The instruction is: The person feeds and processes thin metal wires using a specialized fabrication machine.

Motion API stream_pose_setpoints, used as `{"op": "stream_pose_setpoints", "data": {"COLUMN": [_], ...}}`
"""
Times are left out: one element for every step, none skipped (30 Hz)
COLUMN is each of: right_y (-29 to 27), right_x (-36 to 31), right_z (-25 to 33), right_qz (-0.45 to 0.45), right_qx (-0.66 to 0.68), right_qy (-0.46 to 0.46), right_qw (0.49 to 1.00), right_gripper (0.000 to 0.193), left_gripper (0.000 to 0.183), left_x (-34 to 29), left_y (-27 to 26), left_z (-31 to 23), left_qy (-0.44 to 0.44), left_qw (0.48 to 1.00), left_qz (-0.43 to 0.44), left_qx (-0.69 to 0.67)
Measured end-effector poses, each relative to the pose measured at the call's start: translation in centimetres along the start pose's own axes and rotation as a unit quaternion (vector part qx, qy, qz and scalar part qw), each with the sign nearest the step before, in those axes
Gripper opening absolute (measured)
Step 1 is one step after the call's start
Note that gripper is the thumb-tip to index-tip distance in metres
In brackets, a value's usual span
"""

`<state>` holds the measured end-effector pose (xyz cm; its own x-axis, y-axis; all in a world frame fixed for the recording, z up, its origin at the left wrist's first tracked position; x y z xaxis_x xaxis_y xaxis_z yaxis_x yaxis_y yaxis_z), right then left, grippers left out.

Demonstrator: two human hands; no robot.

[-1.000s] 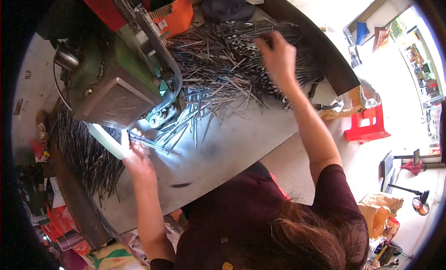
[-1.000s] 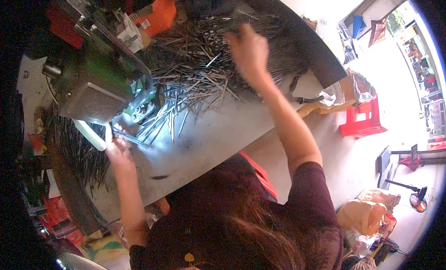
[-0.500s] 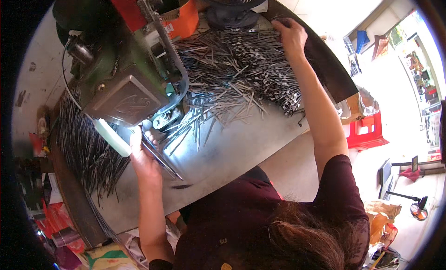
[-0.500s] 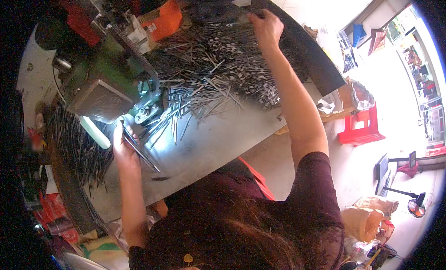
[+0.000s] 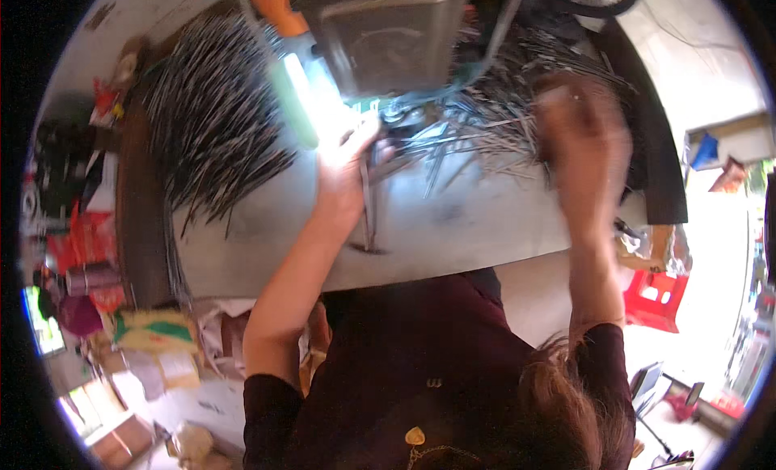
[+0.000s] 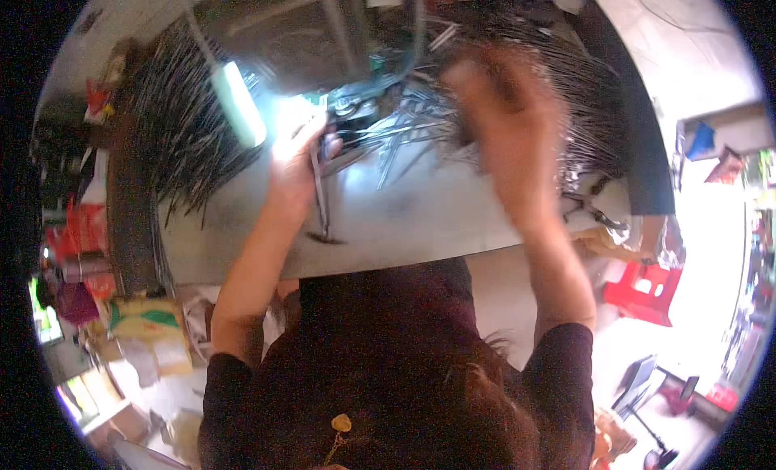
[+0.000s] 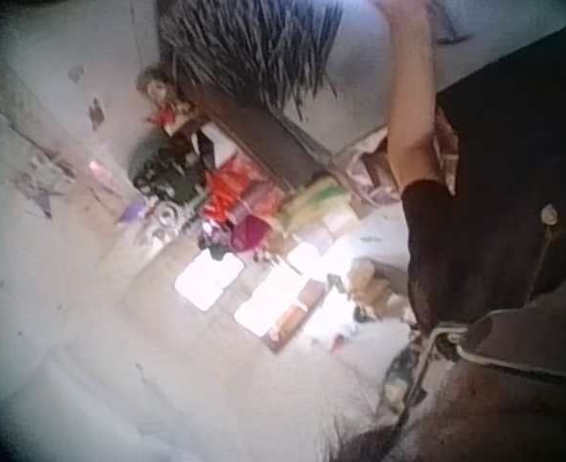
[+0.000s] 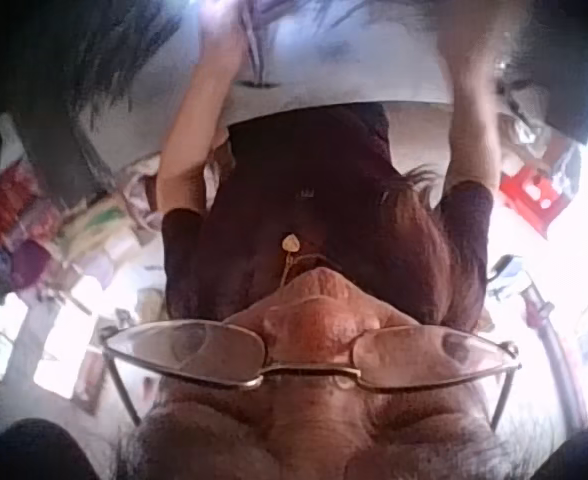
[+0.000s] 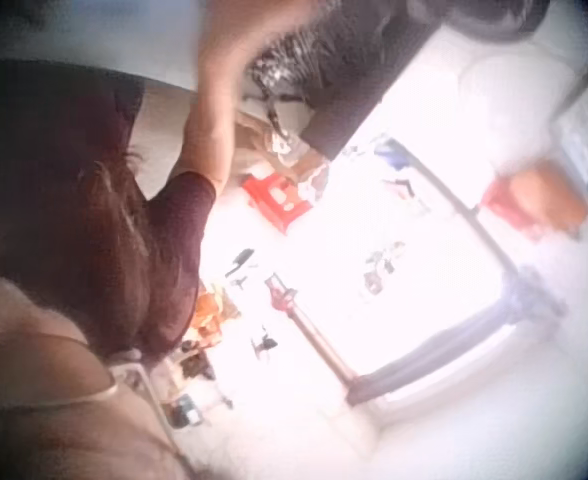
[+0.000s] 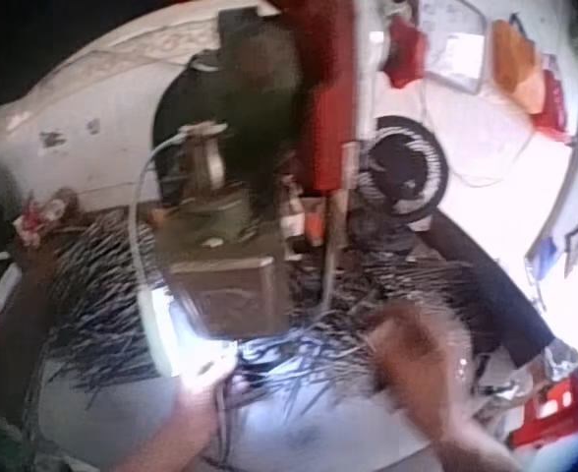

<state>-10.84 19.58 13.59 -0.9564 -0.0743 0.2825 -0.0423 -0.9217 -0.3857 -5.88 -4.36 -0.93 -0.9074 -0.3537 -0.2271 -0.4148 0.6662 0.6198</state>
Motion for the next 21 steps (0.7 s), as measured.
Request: {"op": "stream_pose_setpoints", "data": {"right_y": [4.0, 6.9, 9.5, 11.0, 12.1, 12.8, 13.4, 13.8, 14.1, 14.3, 14.5, 14.8, 14.9, 14.9, 15.0, 15.1, 15.1, 15.2, 15.2, 15.1, 15.0], "right_x": [-1.7, -3.0, -4.2, -4.5, -4.4, -4.1, -3.7, -3.1, -2.6, -2.3, -2.1, -2.1, -2.1, -2.1, -2.2, -2.3, -2.3, -2.2, -2.2, -2.2, -2.1], "right_z": [-2.3, -4.2, -5.5, -6.0, -6.6, -7.0, -7.2, -7.2, -7.2, -7.4, -7.4, -7.4, -7.6, -7.7, -7.8, -7.8, -7.9, -8.0, -8.0, -7.9, -7.7], "right_qz": [0.113, 0.174, 0.235, 0.243, 0.238, 0.230, 0.234, 0.224, 0.212, 0.211, 0.211, 0.210, 0.209, 0.209, 0.217, 0.225, 0.225, 0.221, 0.218, 0.218, 0.219], "right_qx": [-0.003, 0.036, 0.075, 0.080, 0.060, 0.039, 0.042, 0.056, 0.070, 0.071, 0.071, 0.082, 0.092, 0.091, 0.094, 0.098, 0.098, 0.103, 0.108, 0.108, 0.106], "right_qy": [0.055, 0.105, 0.154, 0.153, 0.151, 0.149, 0.149, 0.137, 0.127, 0.128, 0.129, 0.139, 0.149, 0.151, 0.158, 0.165, 0.166, 0.161, 0.155, 0.156, 0.159], "right_qw": [0.992, 0.978, 0.957, 0.955, 0.958, 0.961, 0.960, 0.963, 0.967, 0.966, 0.966, 0.964, 0.962, 0.962, 0.959, 0.955, 0.955, 0.956, 0.957, 0.957, 0.957], "right_gripper": [0.022, 0.020, 0.019, 0.019, 0.018, 0.017, 0.017, 0.017, 0.017, 0.018, 0.018, 0.017, 0.016, 0.016, 0.016, 0.015, 0.015, 0.015, 0.015, 0.015, 0.016], "left_gripper": [0.023, 0.023, 0.023, 0.023, 0.023, 0.023, 0.023, 0.023, 0.023, 0.023, 0.023, 0.022, 0.020, 0.020, 0.020, 0.020, 0.020, 0.021, 0.021, 0.021, 0.021], "left_x": [0.0, 0.3, 0.5, 0.7, 0.7, 0.8, 0.9, 1.1, 1.2, 1.4, 1.4, 1.4, 1.4, 1.3, 1.2, 1.2, 1.2, 1.3, 1.4, 1.4, 1.4], "left_y": [0.3, 0.5, 0.6, 0.6, 1.0, 1.2, 1.0, 0.9, 0.8, 0.6, 0.5, 0.5, 0.5, 0.6, 0.7, 0.7, 0.6, 0.7, 0.9, 0.9, 1.0], "left_z": [0.3, 0.5, 0.6, 0.5, 0.1, -0.2, -0.3, -0.2, 0.0, 0.2, 0.3, 0.2, 0.2, 0.2, 0.3, 0.3, 0.2, 0.2, 0.2, 0.1, 0.2], "left_qy": [-0.003, -0.006, -0.008, -0.003, 0.027, 0.056, 0.058, 0.051, 0.044, 0.042, 0.042, 0.048, 0.054, 0.052, 0.042, 0.033, 0.032, 0.028, 0.024, 0.024, 0.016], "left_qw": [1.000, 1.000, 1.000, 1.000, 0.999, 0.996, 0.996, 0.996, 0.996, 0.996, 0.996, 0.997, 0.997, 0.997, 0.998, 0.999, 0.999, 0.999, 0.998, 0.998, 0.998], "left_qz": [-0.003, 0.003, 0.008, 0.000, 0.006, 0.014, 0.010, 0.027, 0.044, 0.031, 0.031, 0.030, 0.029, 0.029, 0.026, 0.024, 0.024, 0.040, 0.057, 0.057, 0.058], "left_qx": [0.020, 0.013, 0.005, 0.007, 0.034, 0.062, 0.064, 0.066, 0.069, 0.066, 0.066, 0.054, 0.041, 0.041, 0.030, 0.019, 0.020, 0.021, 0.022, 0.022, 0.027]}}
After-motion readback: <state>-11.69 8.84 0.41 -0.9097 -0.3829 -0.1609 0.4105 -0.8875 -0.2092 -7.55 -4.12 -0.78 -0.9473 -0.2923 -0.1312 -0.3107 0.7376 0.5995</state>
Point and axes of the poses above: each hand's wrist, its own x-axis towards the middle knuckle, its own y-axis out of the palm, z = x × y, the point moved 6 cm from there along x, towards the middle knuckle, and after that the axes turned 10 degrees about -x, right-handed, at the moved point
